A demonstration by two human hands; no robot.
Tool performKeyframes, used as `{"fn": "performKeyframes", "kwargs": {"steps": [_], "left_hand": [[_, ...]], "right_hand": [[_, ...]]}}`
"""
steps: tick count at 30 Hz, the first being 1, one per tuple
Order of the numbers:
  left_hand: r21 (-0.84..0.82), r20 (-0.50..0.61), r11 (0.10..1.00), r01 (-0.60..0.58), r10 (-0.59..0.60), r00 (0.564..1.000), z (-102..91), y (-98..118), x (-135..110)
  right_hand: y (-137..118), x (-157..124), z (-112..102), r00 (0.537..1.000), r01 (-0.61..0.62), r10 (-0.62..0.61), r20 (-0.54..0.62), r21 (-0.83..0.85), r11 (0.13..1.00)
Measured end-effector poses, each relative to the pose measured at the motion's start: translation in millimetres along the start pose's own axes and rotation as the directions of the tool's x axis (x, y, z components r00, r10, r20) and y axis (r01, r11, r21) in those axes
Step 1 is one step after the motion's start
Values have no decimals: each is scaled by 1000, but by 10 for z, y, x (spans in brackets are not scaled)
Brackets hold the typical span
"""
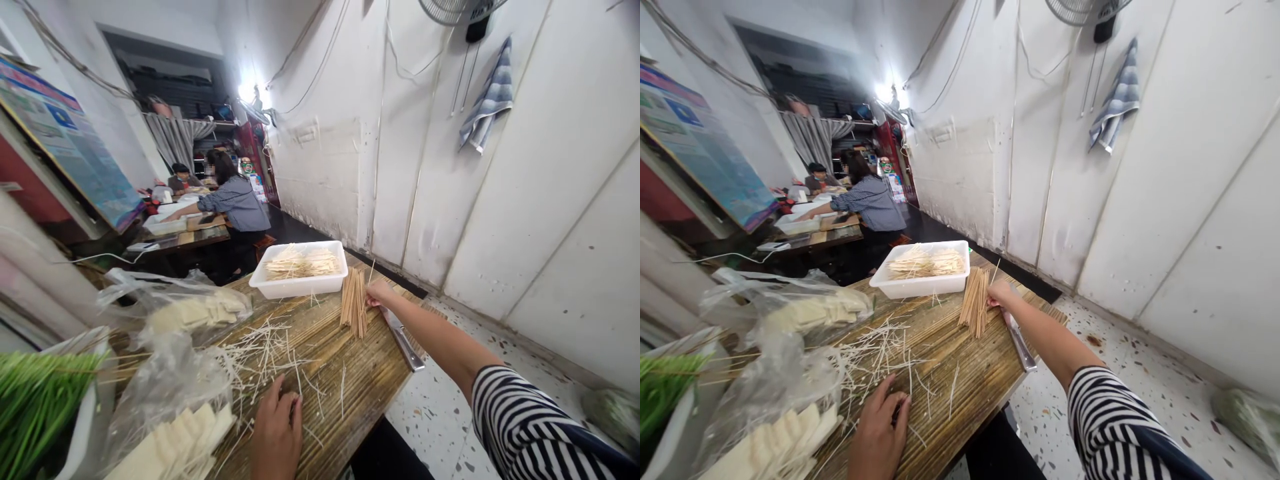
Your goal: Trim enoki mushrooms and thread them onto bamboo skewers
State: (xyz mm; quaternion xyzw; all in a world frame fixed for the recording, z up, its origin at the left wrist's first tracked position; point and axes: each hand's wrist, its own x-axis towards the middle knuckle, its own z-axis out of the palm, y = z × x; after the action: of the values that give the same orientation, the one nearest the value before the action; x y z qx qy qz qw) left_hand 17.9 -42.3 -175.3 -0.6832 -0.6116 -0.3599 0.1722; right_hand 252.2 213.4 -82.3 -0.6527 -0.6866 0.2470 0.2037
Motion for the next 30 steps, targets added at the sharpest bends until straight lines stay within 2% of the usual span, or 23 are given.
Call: {"fn": "performKeyframes", "kwargs": {"steps": [4,6,8,11,13,15,17,20,24,27,30], "left_hand": [[5,-36,999,-43,43,998,79,-78,-19],[7,-40,999,-51,51,998,101,-93,-6],[24,-49,999,-33,34,998,71,-51,18],[40,-75,999,-14,17,997,-71,101,75],[43,-9,998,-46,46,999,-189,183,136],[97,50,995,-32,27,998,-317,185,198],[143,87,990,-3,-9,996,-483,102,222],[217,66,973,74,-90,994,-817,-137,150],[316,50,924,217,-244,968,-1259,-537,-50],[291,162,902,318,-374,913,-1427,-780,-138],[178,298,861,476,-508,808,-1453,-931,-122]], "right_hand": [[-65,-23,-149,998,12,-13,-65,-10,1000],[-133,-114,-211,990,71,-73,-117,-16,997],[-219,-317,-205,970,182,-184,-158,-28,983],[-310,-785,-31,900,409,-409,-151,-32,912],[-294,-1085,156,831,550,-546,-101,5,835],[-224,-1285,355,769,639,-636,-63,57,767],[-143,-1378,536,723,691,-690,-48,87,718],[-58,-1397,703,666,745,-738,-106,40,666],[15,-1374,761,637,766,-752,-169,33,642],[92,-1370,834,615,785,-771,-163,37,618],[177,-1375,956,585,806,-792,-174,19,591]]}}
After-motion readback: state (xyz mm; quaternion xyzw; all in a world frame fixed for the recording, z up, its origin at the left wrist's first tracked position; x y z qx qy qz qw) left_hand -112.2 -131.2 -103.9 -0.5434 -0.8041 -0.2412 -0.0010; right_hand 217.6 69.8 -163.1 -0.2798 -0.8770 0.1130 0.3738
